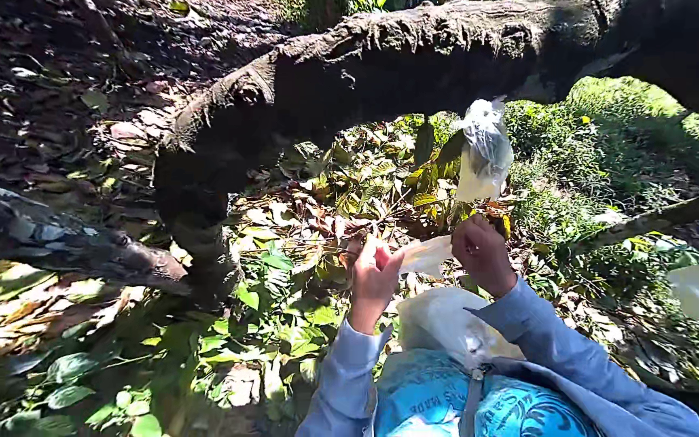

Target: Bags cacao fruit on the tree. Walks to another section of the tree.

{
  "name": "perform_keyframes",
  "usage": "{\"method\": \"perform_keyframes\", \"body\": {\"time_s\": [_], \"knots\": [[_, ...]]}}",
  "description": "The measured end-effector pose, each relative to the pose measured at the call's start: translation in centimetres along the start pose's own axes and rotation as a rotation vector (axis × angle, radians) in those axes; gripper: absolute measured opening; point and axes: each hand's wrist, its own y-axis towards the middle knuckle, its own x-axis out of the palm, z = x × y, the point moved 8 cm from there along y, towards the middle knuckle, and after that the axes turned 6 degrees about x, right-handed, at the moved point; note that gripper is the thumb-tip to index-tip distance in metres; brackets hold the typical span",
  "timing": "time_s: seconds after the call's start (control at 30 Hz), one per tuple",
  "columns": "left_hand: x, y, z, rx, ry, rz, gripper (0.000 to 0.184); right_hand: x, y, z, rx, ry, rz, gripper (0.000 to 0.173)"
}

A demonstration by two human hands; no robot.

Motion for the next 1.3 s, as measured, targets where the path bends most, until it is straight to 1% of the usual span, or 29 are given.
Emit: {"method": "perform_keyframes", "body": {"time_s": [0.03, 0.13, 0.2, 0.23, 0.27, 0.33, 0.37, 0.4, 0.43, 0.47, 0.53, 0.57, 0.6, 0.63, 0.67, 0.7, 0.73, 0.77, 0.83, 0.87, 0.93, 0.97, 1.03, 1.13, 1.17, 1.2, 1.23, 1.27, 1.3], "knots": [[0.1, -0.5, 0.3, 0.065, 0.027, -0.047, 0.008, 0.6, 0.0, -0.5, -0.053, -0.085, -0.028, 0.01], [1.1, -2.0, 1.2, 0.272, 0.205, -0.203, 0.021, 2.3, 0.1, -1.0, -0.092, -0.231, -0.13, 0.023], [1.7, -2.8, 1.0, 0.308, 0.42, -0.249, 0.026, 2.9, 0.3, -1.5, -0.096, -0.299, -0.14, 0.025], [1.8, -3.0, 0.5, 0.245, 0.516, -0.287, 0.027, 3.4, 0.4, -1.7, -0.096, -0.32, -0.153, 0.026], [1.9, -3.2, -0.4, 0.13, 0.592, -0.362, 0.03, 4.0, 0.4, -1.8, -0.087, -0.336, -0.165, 0.026], [1.8, -3.4, -2.4, -0.134, 0.714, -0.579, 0.034, 5.4, 1.0, -1.4, -0.012, -0.358, -0.192, 0.028], [1.6, -3.4, -3.0, -0.195, 0.755, -0.644, 0.037, 6.1, 1.6, -0.9, 0.06, -0.36, -0.216, 0.03], [1.2, -3.4, -3.1, -0.185, 0.793, -0.666, 0.039, 7.0, 2.3, -0.1, 0.133, -0.348, -0.243, 0.029], [0.8, -3.1, -2.7, -0.106, 0.837, -0.645, 0.036, 8.1, 3.0, 0.7, 0.185, -0.321, -0.271, 0.028], [0.3, -2.8, -1.8, 0.029, 0.882, -0.589, 0.027, 9.4, 3.7, 1.4, 0.215, -0.289, -0.304, 0.025], [-1.1, -1.9, -0.3, 0.434, 0.86, -0.421, 0.013, 12.3, 5.2, 1.9, 0.199, -0.21, -0.339, 0.023], [-1.9, -1.2, -0.4, 0.588, 0.847, -0.409, 0.011, 13.7, 6.1, 1.9, 0.183, -0.172, -0.363, 0.024], [-2.4, -0.6, -0.7, 0.711, 0.905, -0.466, 0.01, 14.9, 7.2, 1.6, 0.175, -0.141, -0.407, 0.025], [-3.1, 0.1, -1.1, 0.755, 0.967, -0.556, 0.009, 15.8, 8.3, 1.4, 0.169, -0.122, -0.468, 0.03], [-3.9, 0.9, -1.7, 0.704, 1.065, -0.646, 0.009, 16.5, 9.2, 1.2, 0.156, -0.106, -0.529, 0.033], [-5.0, 1.8, -2.3, 0.559, 1.172, -0.708, 0.016, 17.1, 10.1, 1.4, 0.115, -0.085, -0.558, 0.034], [-6.3, 2.9, -2.7, 0.386, 1.257, -0.712, 0.023, 17.8, 11.2, 1.8, 0.063, -0.078, -0.566, 0.032], [-7.7, 4.1, -2.7, 0.258, 1.307, -0.653, 0.028, 18.5, 12.4, 2.3, 0.012, -0.07, -0.562, 0.029], [-10.1, 6.8, -3.1, 0.107, 1.326, -0.497, 0.031, 20.6, 14.8, 3.1, -0.042, -0.072, -0.575, 0.021], [-11.3, 8.3, -3.6, 0.071, 1.285, -0.424, 0.03, 22.0, 16.1, 3.4, -0.026, -0.081, -0.594, 0.018], [-13.0, 11.5, -4.9, -0.061, 1.229, -0.345, 0.031, 25.4, 19.3, 4.1, 0.083, -0.096, -0.672, 0.021], [-13.7, 13.0, -5.5, -0.1, 1.23, -0.308, 0.032, 27.2, 21.1, 4.4, 0.135, -0.131, -0.71, 0.022], [-14.5, 15.5, -6.3, -0.184, 1.267, -0.237, 0.029, 30.3, 24.5, 4.8, 0.157, -0.2, -0.752, 0.025], [-16.0, 18.0, -7.3, -0.446, 1.277, -0.101, 0.03, 30.8, 26.7, 3.9, 0.256, -0.117, -0.725, 0.03], [-16.4, 18.6, -7.9, -0.452, 1.271, -0.07, 0.032, 29.6, 26.3, 3.0, 0.271, -0.101, -0.724, 0.03], [-16.8, 19.4, -8.6, -0.353, 1.277, -0.05, 0.033, 28.8, 25.9, 2.5, 0.259, -0.093, -0.712, 0.03], [-17.4, 20.4, -9.6, -0.157, 1.32, -0.032, 0.032, 28.3, 25.7, 2.1, 0.243, -0.102, -0.693, 0.031], [-17.9, 21.1, -10.5, 0.103, 1.405, 0.016, 0.032, 27.8, 25.5, 1.7, 0.211, -0.148, -0.683, 0.033], [-17.6, 21.6, -10.4, 0.219, 1.514, 0.023, 0.035, 27.0, 25.2, 1.4, 0.211, -0.233, -0.717, 0.033]]}}
